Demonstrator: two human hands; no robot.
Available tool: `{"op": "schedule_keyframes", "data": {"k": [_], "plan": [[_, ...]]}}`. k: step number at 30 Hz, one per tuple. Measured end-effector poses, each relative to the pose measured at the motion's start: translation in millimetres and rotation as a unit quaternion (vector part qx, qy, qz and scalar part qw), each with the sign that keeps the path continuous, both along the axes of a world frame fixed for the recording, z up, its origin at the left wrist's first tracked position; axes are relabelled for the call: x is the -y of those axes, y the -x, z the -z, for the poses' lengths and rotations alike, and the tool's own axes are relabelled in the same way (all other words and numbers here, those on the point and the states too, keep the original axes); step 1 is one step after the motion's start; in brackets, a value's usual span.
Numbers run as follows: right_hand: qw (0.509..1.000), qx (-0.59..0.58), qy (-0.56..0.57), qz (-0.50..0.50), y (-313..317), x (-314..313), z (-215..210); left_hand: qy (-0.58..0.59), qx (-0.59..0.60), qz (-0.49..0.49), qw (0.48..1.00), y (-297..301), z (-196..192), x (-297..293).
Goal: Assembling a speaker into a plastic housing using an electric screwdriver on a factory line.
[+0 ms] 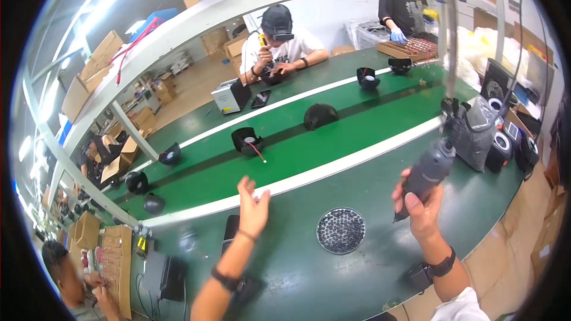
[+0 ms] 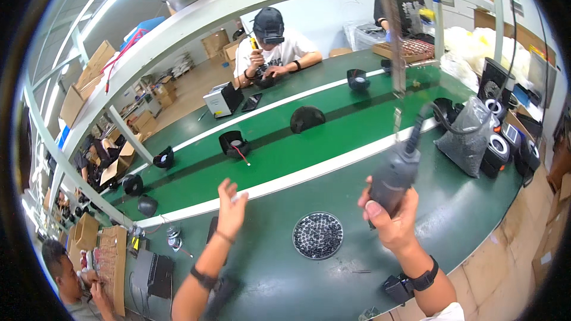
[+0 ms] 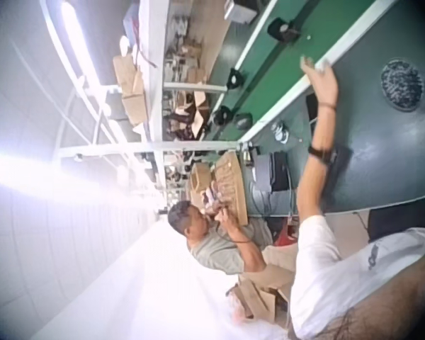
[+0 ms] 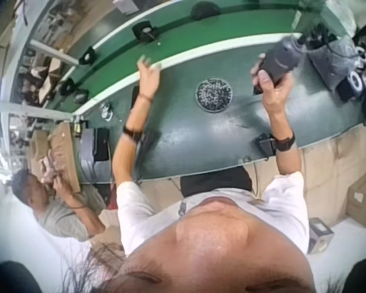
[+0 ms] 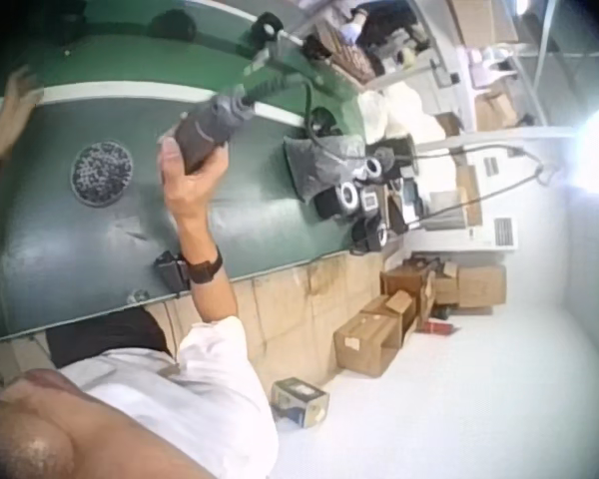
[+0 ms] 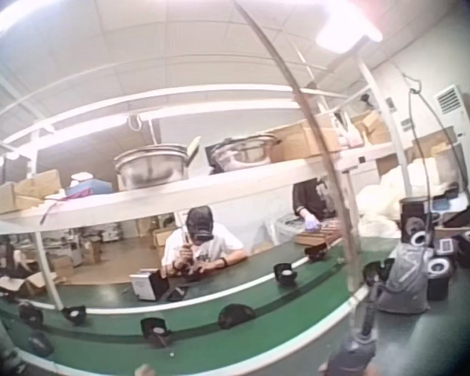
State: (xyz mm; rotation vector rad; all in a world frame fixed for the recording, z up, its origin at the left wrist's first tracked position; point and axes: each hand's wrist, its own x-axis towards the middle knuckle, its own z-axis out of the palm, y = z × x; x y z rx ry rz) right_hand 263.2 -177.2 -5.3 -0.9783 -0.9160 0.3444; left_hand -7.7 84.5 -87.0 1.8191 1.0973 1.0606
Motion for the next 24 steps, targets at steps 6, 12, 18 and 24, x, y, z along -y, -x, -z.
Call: {"op": "schedule_keyframes", "data": {"k": [6, 12, 18, 24], "plan": [[0.994, -0.050, -0.102, -0.006, -5.6, -20.6, -8.7, -0.033, -0.129, 0.133, 0.982, 23.0, -13.1, 127.3], [0.986, 0.055, 0.157, -0.006, -108.9, -70.5, 42.8, -0.074, -0.116, 0.177, 0.975, 19.8, -6.3, 132.6], [0.891, 0.411, 0.161, 0.103, -223.9, -211.7, 78.3, -0.133, -0.209, 0.139, 0.959, 25.0, -9.4, 138.4], [0.831, 0.372, 0.352, 0.216, -287.6, -344.6, 88.2, -0.103, -0.257, 0.130, 0.952, 21.5, -24.3, 144.1]]}}
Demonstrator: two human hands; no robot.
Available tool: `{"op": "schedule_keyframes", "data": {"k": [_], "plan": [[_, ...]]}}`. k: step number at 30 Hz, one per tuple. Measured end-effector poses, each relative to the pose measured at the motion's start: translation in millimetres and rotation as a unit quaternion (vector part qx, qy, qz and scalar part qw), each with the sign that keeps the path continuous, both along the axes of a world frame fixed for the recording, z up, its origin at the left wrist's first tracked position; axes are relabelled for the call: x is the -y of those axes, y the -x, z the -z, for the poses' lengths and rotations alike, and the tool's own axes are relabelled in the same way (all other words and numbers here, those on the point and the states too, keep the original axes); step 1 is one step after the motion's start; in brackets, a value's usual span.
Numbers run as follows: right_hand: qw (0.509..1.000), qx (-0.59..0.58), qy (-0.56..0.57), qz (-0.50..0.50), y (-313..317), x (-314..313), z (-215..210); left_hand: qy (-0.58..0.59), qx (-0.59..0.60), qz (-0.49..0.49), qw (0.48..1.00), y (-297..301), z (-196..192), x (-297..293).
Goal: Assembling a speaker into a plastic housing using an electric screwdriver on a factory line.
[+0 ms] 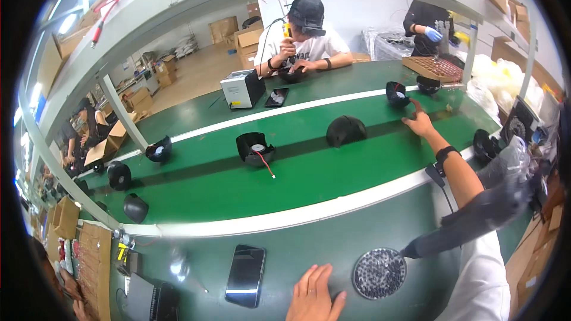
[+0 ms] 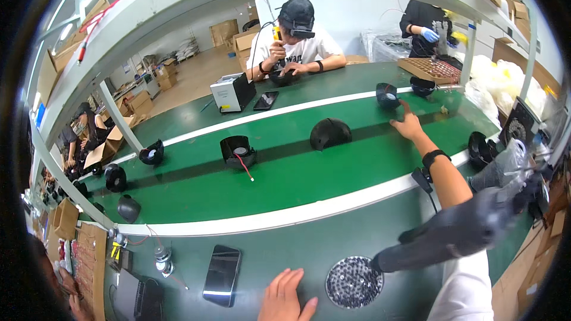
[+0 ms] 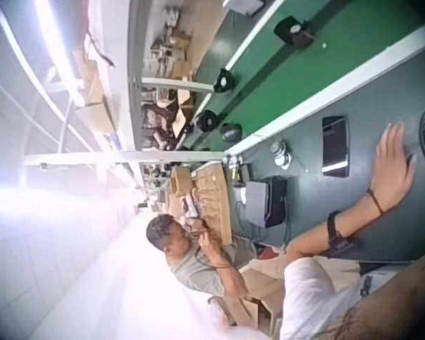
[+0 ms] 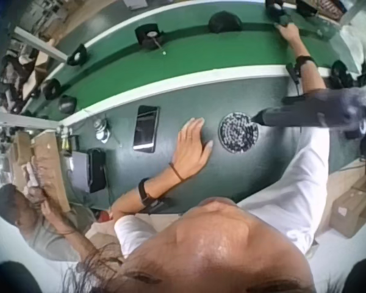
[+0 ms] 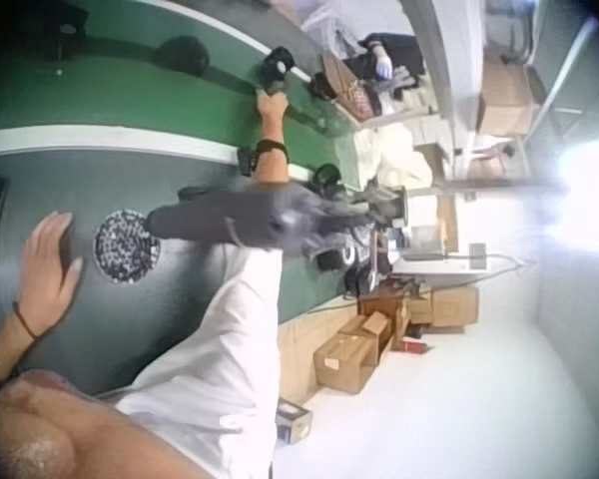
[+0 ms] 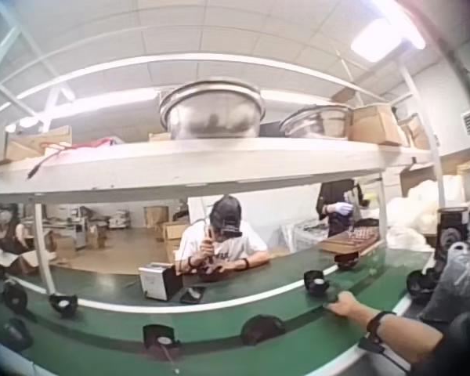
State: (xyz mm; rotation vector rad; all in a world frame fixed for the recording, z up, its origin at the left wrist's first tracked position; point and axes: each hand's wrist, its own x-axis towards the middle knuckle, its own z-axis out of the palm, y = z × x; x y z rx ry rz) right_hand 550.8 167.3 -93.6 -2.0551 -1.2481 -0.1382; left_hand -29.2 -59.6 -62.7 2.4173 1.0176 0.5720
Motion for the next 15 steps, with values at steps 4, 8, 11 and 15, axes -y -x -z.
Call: {"op": "schedule_keyframes", "data": {"k": [4, 8, 11, 15], "plan": [[0.981, 0.177, -0.082, -0.018, -54.7, -44.7, 31.7, 0.015, 0.000, 0.026, 1.000, -5.3, 3.0, -8.8], [0.996, 0.044, -0.077, -0.019, -36.4, -59.6, 34.2, 0.017, -0.022, 0.016, 0.999, -3.9, 0.2, -7.6], [0.991, 0.023, -0.129, -0.014, -13.4, -46.5, 30.6, 0.011, -0.024, 0.015, 1.000, -5.8, 2.7, -6.1], [0.987, 0.022, -0.160, -0.020, 27.6, -14.2, 7.4, -0.003, -0.016, 0.005, 1.000, -6.8, 0.9, -0.9]]}}
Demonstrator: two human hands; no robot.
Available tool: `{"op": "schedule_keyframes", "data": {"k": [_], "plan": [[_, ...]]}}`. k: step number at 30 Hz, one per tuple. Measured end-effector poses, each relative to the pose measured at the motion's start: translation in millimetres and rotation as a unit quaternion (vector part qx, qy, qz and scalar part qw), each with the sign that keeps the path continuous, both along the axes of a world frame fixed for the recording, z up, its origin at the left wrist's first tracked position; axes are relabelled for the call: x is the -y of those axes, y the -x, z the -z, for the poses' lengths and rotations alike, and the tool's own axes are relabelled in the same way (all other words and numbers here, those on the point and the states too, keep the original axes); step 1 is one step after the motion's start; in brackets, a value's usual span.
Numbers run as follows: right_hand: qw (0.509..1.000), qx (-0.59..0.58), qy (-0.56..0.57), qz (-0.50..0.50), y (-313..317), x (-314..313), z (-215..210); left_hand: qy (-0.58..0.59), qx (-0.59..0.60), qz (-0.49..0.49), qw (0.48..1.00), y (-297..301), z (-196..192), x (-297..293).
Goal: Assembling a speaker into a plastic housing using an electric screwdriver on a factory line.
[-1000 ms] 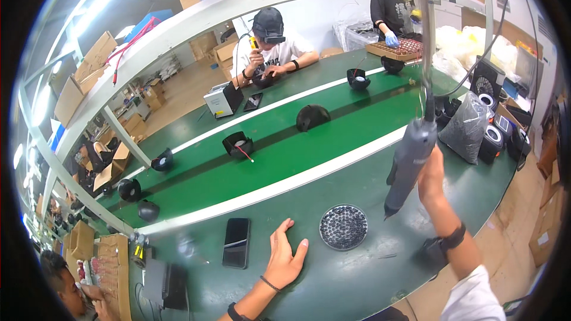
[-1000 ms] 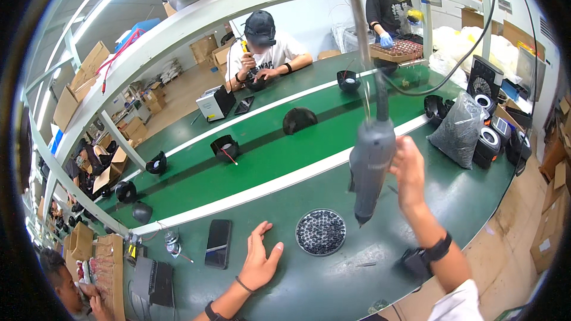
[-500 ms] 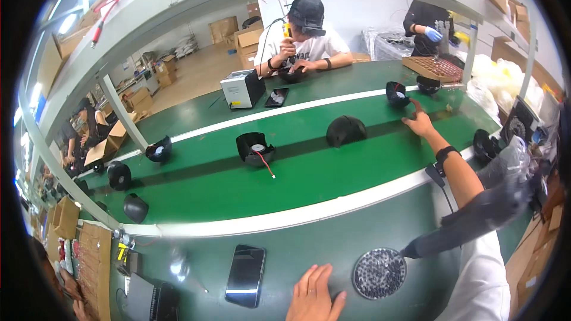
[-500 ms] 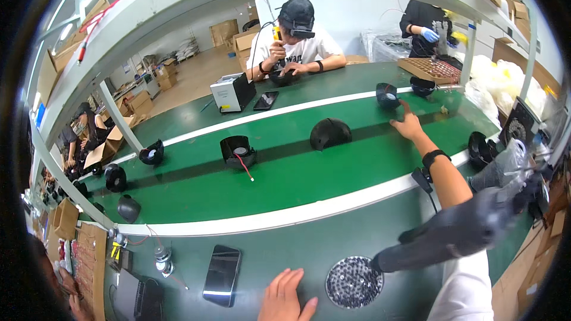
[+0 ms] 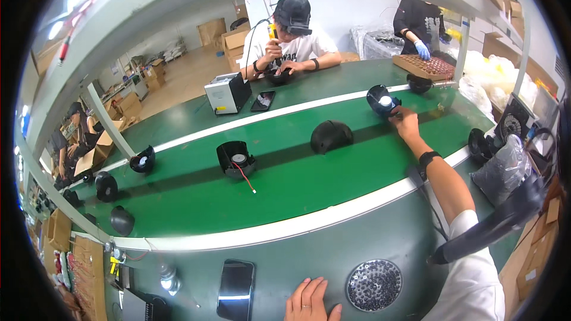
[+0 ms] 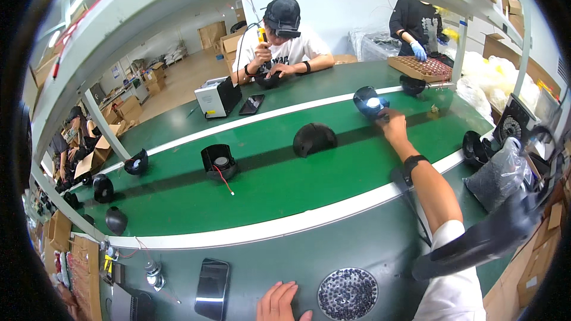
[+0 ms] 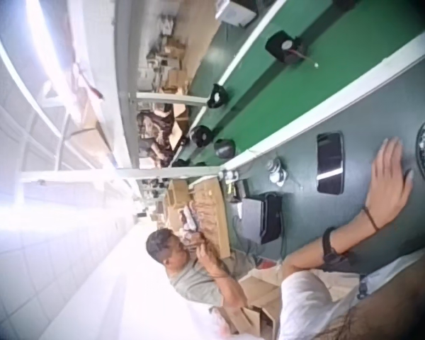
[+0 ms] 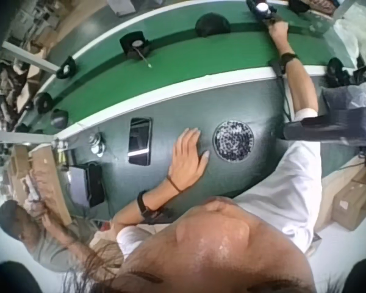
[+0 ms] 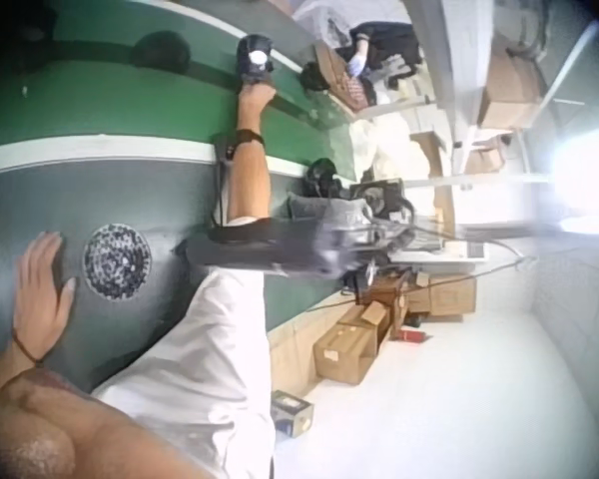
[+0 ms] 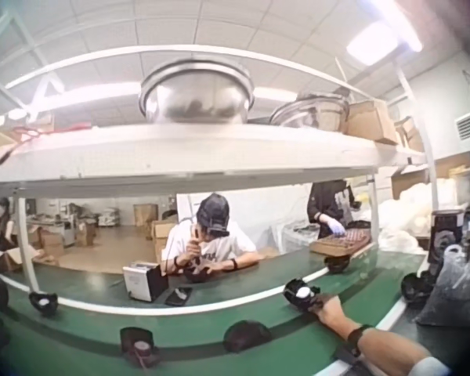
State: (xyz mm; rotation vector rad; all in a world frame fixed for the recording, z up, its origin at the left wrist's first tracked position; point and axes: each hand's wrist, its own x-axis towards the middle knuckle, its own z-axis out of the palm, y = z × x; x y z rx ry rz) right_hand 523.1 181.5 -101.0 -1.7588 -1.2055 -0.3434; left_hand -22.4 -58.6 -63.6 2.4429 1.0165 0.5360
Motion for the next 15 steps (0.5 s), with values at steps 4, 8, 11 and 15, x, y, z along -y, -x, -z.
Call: {"op": "schedule_keyframes", "data": {"k": [4, 8, 11, 15], "plan": [[0.997, 0.057, -0.013, -0.043, 36.0, 64.0, -23.5, -0.029, 0.000, 0.016, 0.999, -0.9, 7.9, 0.5], [0.988, 0.057, -0.026, -0.144, 117.7, 149.0, -64.8, -0.057, 0.035, 0.008, 0.998, 4.4, 20.1, -2.5], [0.978, 0.084, -0.013, -0.188, 160.6, 213.7, -82.4, -0.069, 0.042, 0.032, 0.996, 3.8, 15.9, -2.5], [0.971, 0.080, 0.045, -0.220, 206.9, 273.1, -85.5, -0.016, 0.074, 0.016, 0.997, 3.3, 18.6, -5.9]]}}
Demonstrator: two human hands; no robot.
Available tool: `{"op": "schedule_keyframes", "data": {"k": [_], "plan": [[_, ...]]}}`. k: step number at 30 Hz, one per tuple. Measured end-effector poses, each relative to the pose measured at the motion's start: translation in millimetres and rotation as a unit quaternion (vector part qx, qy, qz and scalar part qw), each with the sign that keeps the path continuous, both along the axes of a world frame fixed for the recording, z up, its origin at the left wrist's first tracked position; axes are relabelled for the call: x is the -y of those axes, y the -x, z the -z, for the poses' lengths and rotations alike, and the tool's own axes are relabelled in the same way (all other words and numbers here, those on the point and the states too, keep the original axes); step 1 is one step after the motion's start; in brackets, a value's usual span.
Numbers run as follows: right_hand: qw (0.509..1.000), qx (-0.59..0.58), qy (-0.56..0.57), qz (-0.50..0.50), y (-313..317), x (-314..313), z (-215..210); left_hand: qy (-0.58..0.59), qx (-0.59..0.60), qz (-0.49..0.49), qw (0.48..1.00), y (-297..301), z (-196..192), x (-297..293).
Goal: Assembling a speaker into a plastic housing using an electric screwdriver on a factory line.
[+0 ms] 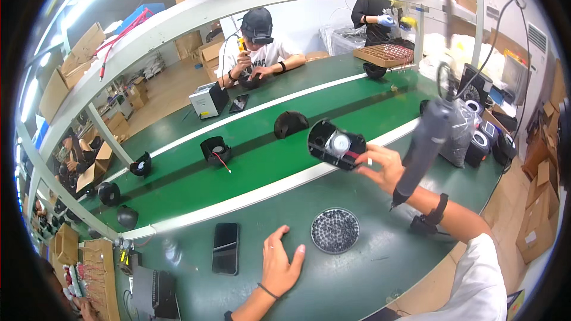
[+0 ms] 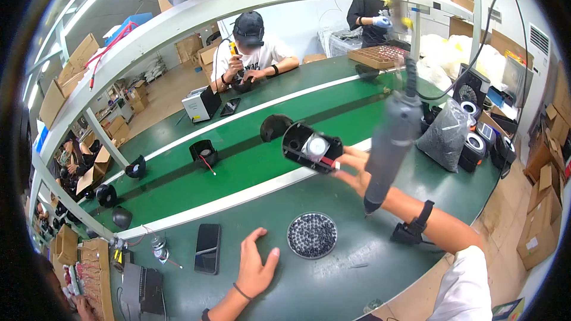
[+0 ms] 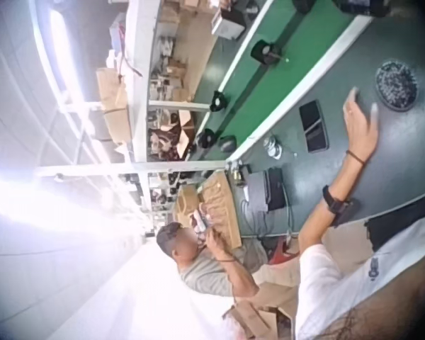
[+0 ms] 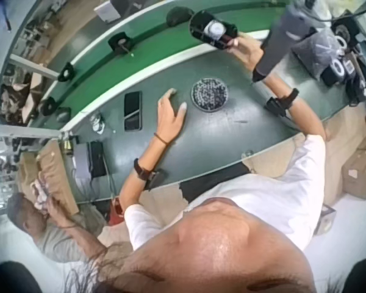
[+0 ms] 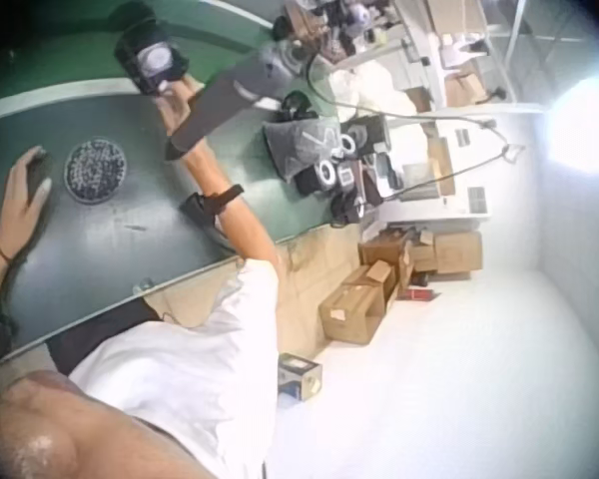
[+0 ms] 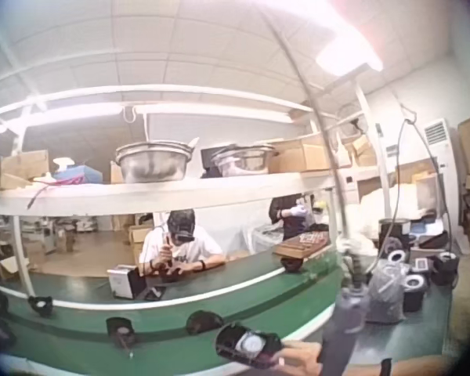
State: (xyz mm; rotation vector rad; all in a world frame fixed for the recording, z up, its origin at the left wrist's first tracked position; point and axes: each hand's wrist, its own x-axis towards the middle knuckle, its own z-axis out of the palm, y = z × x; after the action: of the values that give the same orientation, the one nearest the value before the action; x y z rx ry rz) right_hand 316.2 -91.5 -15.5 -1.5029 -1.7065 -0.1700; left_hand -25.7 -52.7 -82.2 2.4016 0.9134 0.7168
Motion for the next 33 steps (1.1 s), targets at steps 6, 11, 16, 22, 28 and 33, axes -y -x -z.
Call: {"op": "schedule_keyframes", "data": {"k": [6, 11, 16, 22, 28, 33], "plan": [[0.993, -0.049, 0.056, -0.091, 53.6, 45.8, 1.3, 0.353, 0.371, 0.065, 0.856, -42.2, -12.2, 20.5], [0.981, -0.087, 0.050, -0.169, 88.0, 68.0, 3.2, 0.403, 0.475, 0.005, 0.783, -67.8, -25.7, 17.2], [0.959, -0.123, 0.143, -0.212, 96.4, 94.4, -17.7, 0.462, 0.480, -0.098, 0.739, -27.6, -40.3, 18.7], [0.966, -0.249, -0.060, 0.033, 70.3, 152.7, -7.1, 0.474, 0.180, -0.002, 0.862, 58.0, -73.8, 10.1], [0.962, -0.056, -0.074, -0.255, 145.5, 162.2, -11.9, 0.509, 0.082, 0.134, 0.846, 59.7, -57.6, 5.4], [0.950, 0.102, 0.033, -0.294, 192.3, 111.3, 7.2, 0.509, 0.072, 0.156, 0.844, 51.2, -50.0, -0.4]]}}
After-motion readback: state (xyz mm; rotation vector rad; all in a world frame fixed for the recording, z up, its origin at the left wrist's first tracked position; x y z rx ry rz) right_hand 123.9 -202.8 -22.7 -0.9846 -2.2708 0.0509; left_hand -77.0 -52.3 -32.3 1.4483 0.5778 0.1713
